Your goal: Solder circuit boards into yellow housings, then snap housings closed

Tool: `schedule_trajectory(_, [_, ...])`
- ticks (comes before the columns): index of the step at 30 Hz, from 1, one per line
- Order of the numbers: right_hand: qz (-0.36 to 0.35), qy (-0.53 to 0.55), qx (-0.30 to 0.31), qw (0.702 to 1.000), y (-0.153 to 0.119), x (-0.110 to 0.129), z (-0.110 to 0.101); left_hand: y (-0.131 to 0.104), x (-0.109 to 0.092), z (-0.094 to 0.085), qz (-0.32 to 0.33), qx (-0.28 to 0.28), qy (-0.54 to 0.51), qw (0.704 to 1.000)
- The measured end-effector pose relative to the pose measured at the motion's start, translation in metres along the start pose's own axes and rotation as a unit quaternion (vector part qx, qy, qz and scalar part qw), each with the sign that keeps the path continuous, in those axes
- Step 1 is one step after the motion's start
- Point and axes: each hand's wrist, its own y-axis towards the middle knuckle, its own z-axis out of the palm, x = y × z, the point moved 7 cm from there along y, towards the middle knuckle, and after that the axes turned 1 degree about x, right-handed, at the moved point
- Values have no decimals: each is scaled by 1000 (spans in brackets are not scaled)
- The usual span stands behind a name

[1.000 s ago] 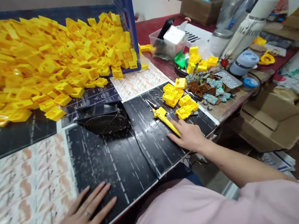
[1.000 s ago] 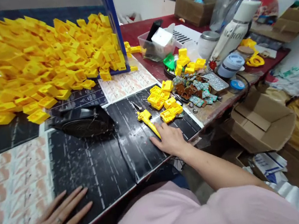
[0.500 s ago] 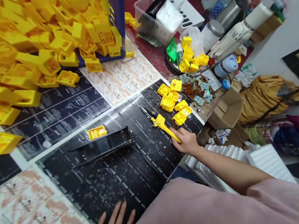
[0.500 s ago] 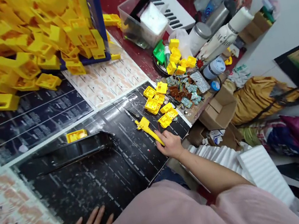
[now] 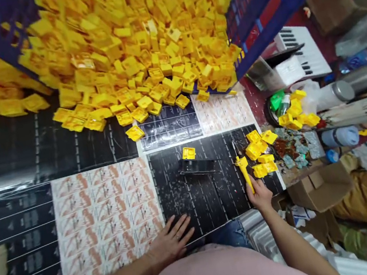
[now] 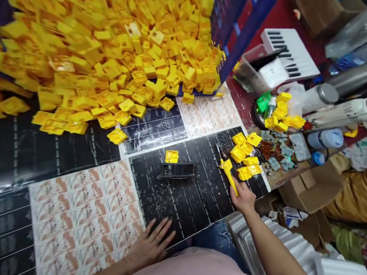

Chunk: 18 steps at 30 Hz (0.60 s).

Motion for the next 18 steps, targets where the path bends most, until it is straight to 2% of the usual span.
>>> schedule_trajectory(3, [-2,5,-10,1000,1,2,-2,-1,-2,12,4,34,-9,999])
schedule_trajectory(8, [-24,24,-16,999,1,17,-17,3,-3,13,24,-30,5,999])
schedule_trajectory(13, [-26,50,-7,998,4,26,-52,3,5,2,-69,18,-43,997])
schedule_trajectory(15, [-8,56,-20,998,27,27,-77,5,5,-3,-70,23,-67,995])
schedule_trajectory(18, [4,74,-42,996,97,37,-122,17,10,-8,-34,24,-96,995])
